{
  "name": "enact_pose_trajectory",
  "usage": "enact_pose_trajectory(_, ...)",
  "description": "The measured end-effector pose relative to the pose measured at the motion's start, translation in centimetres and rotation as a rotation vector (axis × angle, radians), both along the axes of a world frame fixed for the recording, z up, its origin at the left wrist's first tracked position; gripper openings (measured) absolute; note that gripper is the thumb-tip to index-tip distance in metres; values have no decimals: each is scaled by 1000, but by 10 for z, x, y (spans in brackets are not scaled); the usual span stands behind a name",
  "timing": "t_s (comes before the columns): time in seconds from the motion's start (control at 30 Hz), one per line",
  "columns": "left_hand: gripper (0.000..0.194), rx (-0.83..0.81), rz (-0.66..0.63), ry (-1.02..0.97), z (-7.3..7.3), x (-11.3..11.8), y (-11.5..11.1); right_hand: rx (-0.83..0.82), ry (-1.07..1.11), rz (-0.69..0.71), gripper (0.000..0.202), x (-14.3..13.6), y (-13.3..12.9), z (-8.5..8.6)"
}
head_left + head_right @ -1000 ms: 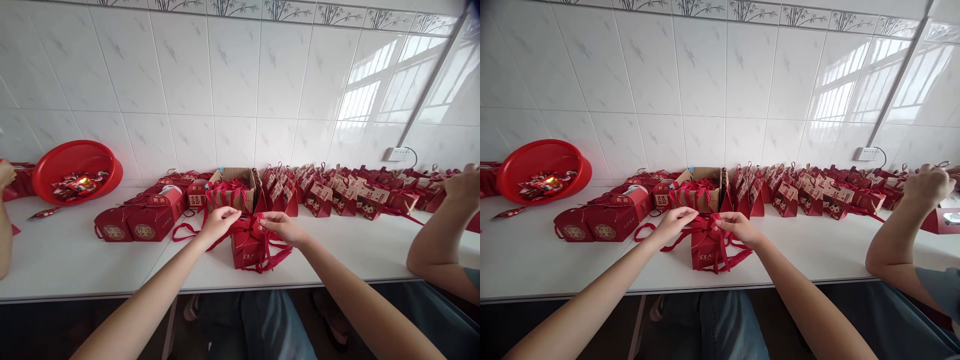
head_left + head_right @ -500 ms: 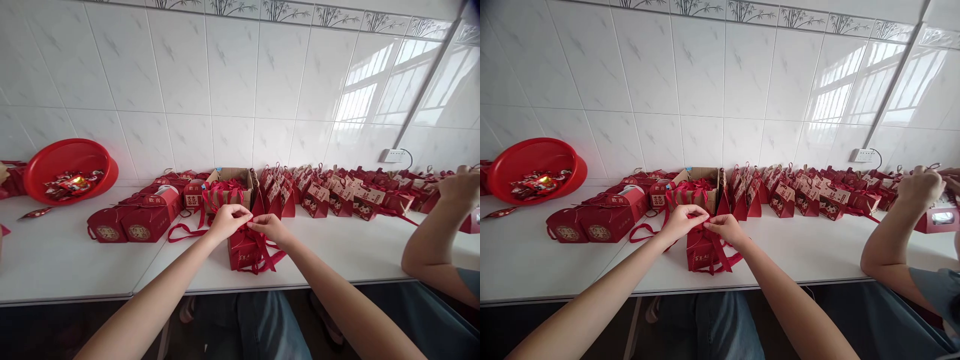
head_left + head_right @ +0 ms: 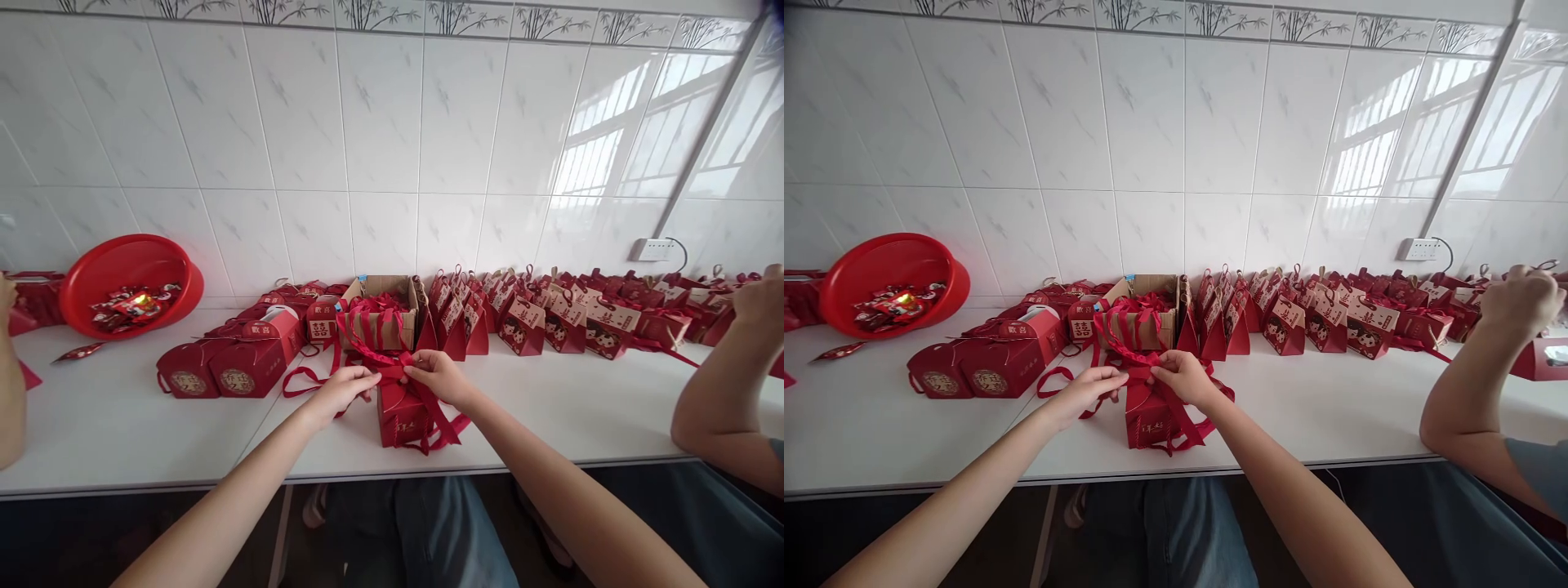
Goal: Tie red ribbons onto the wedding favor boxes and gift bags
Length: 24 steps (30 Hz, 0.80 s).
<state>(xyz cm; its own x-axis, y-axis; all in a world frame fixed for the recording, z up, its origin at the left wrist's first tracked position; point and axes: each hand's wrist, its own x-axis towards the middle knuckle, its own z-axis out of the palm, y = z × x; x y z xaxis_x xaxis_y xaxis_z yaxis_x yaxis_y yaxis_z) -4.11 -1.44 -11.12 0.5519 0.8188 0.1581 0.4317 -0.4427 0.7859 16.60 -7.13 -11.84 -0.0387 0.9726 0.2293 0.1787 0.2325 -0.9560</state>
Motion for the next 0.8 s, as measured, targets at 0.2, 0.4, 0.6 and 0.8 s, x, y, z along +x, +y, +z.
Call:
enact_pose_trajectory(0.2, 19, 369, -106, 64, 45, 7, 1, -46, -173, -180, 13, -10, 8, 3)
enact_pose_trajectory(0.4, 11, 623, -333, 185, 72, 33, 15, -57, -249, -59, 17, -7, 13, 10)
enact_pose_trajectory(0.6, 5, 651, -247, 132, 59, 54, 32, -26, -201, 70, 28, 0, 8, 4)
enact_pose_trajectory(0.8, 28, 443, -25, -12, 33, 39, 23, -13, -128, 71, 52, -2, 9, -5)
